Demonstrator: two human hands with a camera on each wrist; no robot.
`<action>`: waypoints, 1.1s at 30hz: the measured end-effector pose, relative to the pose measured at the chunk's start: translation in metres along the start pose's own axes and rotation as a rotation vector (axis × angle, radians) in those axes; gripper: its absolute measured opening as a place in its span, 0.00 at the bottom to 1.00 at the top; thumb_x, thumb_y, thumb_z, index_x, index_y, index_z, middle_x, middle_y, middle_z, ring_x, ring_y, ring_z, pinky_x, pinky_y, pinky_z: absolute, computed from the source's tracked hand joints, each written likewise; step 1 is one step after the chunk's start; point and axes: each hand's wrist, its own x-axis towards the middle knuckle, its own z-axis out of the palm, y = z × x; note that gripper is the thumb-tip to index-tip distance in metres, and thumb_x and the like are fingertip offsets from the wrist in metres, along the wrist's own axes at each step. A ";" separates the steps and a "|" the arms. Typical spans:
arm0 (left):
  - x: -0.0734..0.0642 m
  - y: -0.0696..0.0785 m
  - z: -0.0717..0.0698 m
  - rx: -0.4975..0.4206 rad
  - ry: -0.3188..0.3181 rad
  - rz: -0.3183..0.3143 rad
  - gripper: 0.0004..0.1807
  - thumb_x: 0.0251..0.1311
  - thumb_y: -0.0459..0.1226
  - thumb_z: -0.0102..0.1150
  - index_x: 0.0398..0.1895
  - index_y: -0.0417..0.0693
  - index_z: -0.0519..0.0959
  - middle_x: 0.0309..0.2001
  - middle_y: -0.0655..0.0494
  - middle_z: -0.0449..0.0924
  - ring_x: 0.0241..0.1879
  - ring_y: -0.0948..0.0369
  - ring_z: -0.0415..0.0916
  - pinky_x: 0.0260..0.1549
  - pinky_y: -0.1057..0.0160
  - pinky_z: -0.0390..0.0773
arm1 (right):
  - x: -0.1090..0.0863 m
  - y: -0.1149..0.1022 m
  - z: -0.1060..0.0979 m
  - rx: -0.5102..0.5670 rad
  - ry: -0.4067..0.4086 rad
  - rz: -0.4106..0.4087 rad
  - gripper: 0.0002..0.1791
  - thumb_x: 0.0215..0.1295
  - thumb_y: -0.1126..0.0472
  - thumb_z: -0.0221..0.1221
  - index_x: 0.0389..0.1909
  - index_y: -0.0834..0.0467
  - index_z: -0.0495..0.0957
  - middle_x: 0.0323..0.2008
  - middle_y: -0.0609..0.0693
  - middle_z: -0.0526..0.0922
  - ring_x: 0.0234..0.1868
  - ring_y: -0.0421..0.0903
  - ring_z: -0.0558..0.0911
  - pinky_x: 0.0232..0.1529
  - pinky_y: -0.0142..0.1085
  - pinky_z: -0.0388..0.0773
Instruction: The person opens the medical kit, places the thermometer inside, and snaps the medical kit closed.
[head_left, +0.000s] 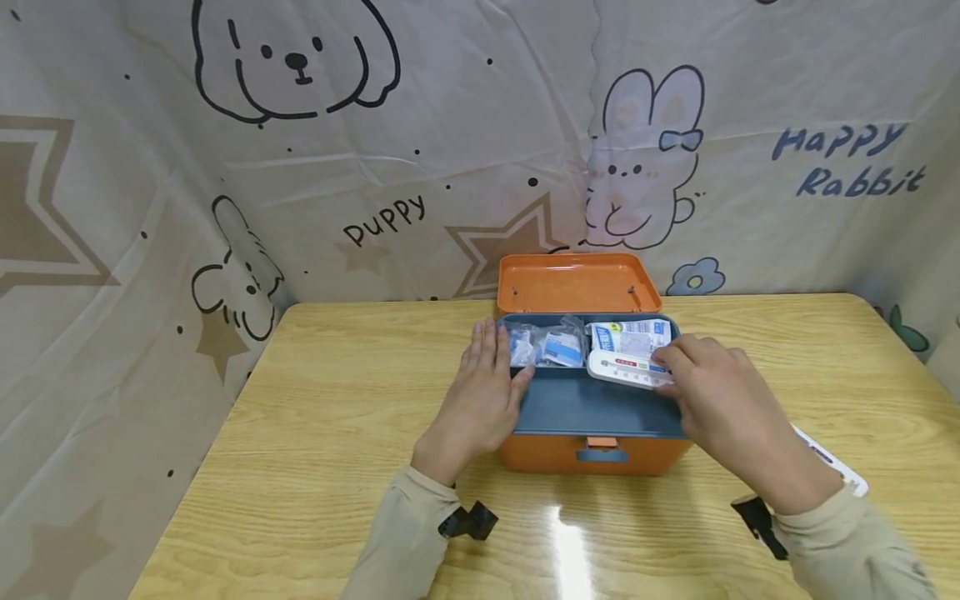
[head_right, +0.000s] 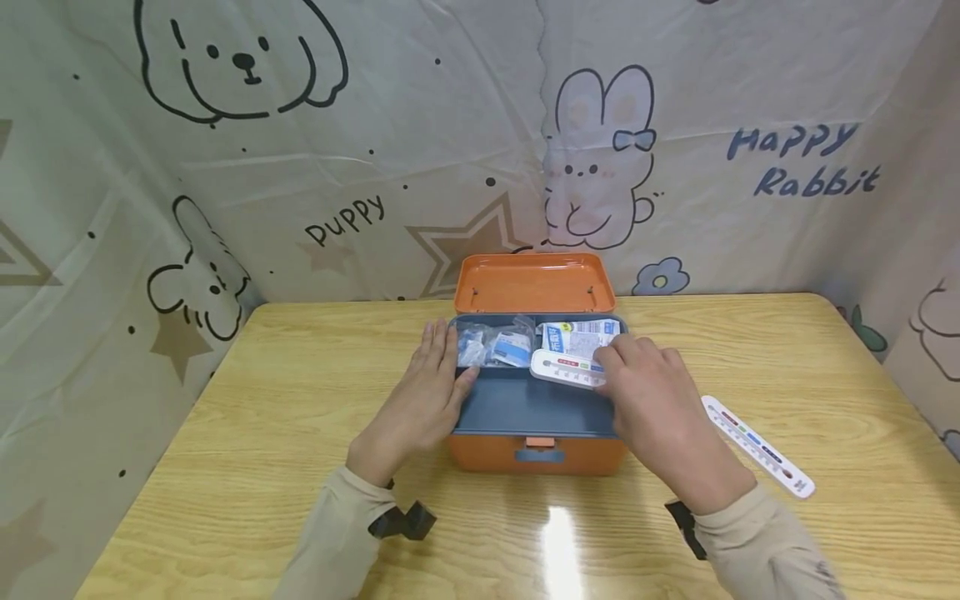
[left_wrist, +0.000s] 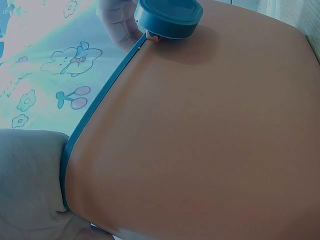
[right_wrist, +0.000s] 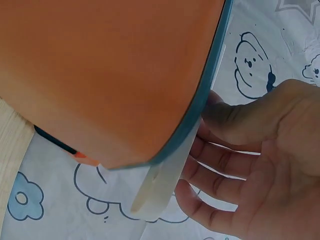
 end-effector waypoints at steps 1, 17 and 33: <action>0.000 0.000 0.000 -0.001 0.000 0.000 0.37 0.76 0.52 0.23 0.75 0.35 0.38 0.75 0.41 0.24 0.73 0.49 0.20 0.71 0.50 0.38 | 0.001 -0.001 0.000 0.000 -0.003 -0.001 0.18 0.51 0.71 0.70 0.44 0.69 0.79 0.41 0.61 0.81 0.43 0.61 0.79 0.41 0.57 0.75; 0.001 0.000 -0.001 -0.009 0.014 0.009 0.36 0.76 0.51 0.24 0.75 0.34 0.39 0.75 0.39 0.26 0.74 0.47 0.23 0.71 0.50 0.39 | 0.009 -0.018 0.004 -0.021 -0.098 0.010 0.19 0.52 0.70 0.70 0.47 0.67 0.80 0.42 0.60 0.81 0.46 0.60 0.77 0.46 0.55 0.74; 0.002 -0.002 0.000 -0.024 0.005 0.006 0.37 0.75 0.52 0.21 0.75 0.36 0.37 0.75 0.41 0.23 0.74 0.49 0.20 0.71 0.51 0.38 | 0.012 -0.025 0.010 -0.035 -0.085 -0.029 0.18 0.53 0.69 0.70 0.46 0.67 0.80 0.42 0.59 0.80 0.45 0.58 0.78 0.45 0.54 0.75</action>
